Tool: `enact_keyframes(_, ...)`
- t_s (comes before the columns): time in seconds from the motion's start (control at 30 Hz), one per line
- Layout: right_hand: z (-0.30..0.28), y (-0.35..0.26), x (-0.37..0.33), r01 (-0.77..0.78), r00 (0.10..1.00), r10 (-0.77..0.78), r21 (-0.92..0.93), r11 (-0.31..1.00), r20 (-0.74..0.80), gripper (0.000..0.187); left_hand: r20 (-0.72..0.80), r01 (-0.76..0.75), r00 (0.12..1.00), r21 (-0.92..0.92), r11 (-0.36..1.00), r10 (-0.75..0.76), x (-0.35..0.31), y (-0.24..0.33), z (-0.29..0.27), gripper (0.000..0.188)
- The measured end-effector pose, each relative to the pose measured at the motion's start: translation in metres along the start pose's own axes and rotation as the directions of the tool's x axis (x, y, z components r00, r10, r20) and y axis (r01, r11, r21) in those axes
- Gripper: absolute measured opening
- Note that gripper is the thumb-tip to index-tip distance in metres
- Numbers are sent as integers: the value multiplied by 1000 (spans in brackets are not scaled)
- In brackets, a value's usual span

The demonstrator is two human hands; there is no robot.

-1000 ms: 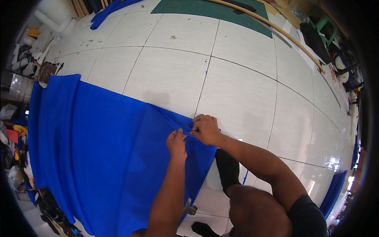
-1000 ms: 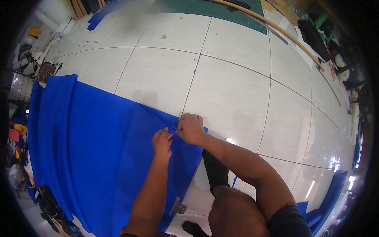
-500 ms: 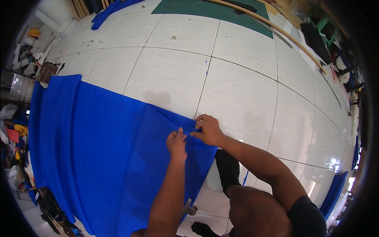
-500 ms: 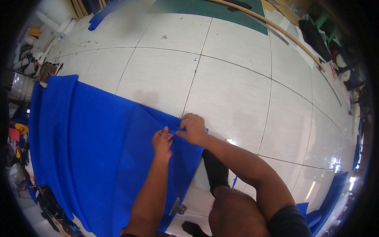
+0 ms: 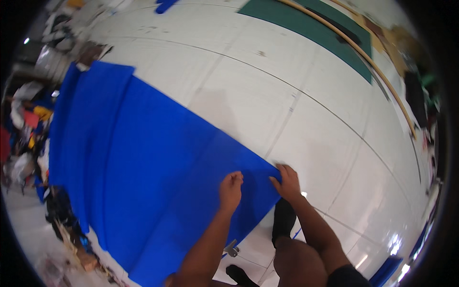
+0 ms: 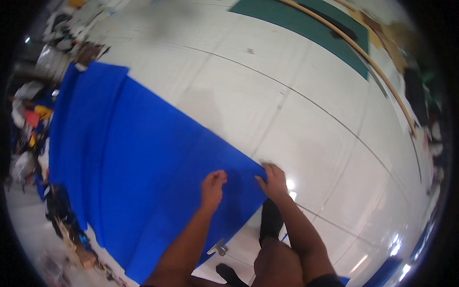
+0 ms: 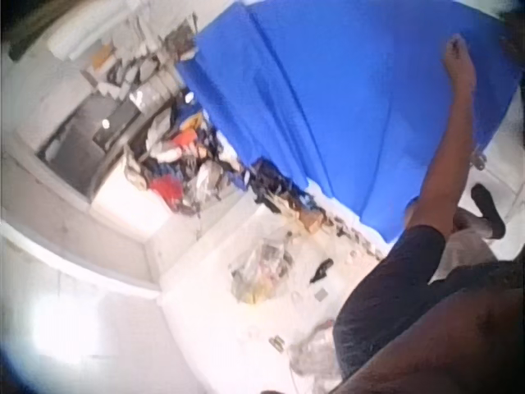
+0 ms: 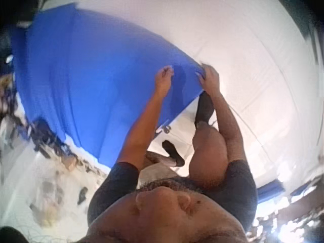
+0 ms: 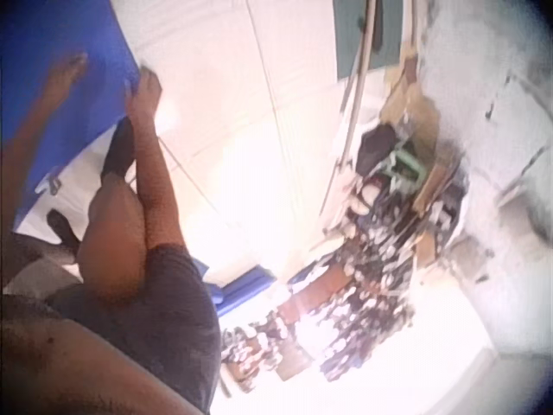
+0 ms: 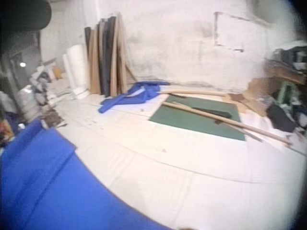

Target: The person folds and adjusts a large piece of blue fabric on the floor, using a large clamp to secure a fold and a straight edge to mark lines.

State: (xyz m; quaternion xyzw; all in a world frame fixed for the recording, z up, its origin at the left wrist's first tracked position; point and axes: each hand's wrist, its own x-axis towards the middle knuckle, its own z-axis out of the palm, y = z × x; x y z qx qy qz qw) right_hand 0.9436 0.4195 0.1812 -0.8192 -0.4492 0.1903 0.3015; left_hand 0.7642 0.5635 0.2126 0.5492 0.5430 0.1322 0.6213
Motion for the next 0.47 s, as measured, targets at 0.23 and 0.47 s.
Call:
enact_keyframes(0.23,-90,-38,-65,-417,875,411,-34,908,257,62,47,143,973,652,745,-227,-102,1,-157,31)
enact_keyframes(0.47,-285,-52,-232,-459,342,579,-406,790,740,58,121,190,949,516,835,-291,-283,95,-232,19)
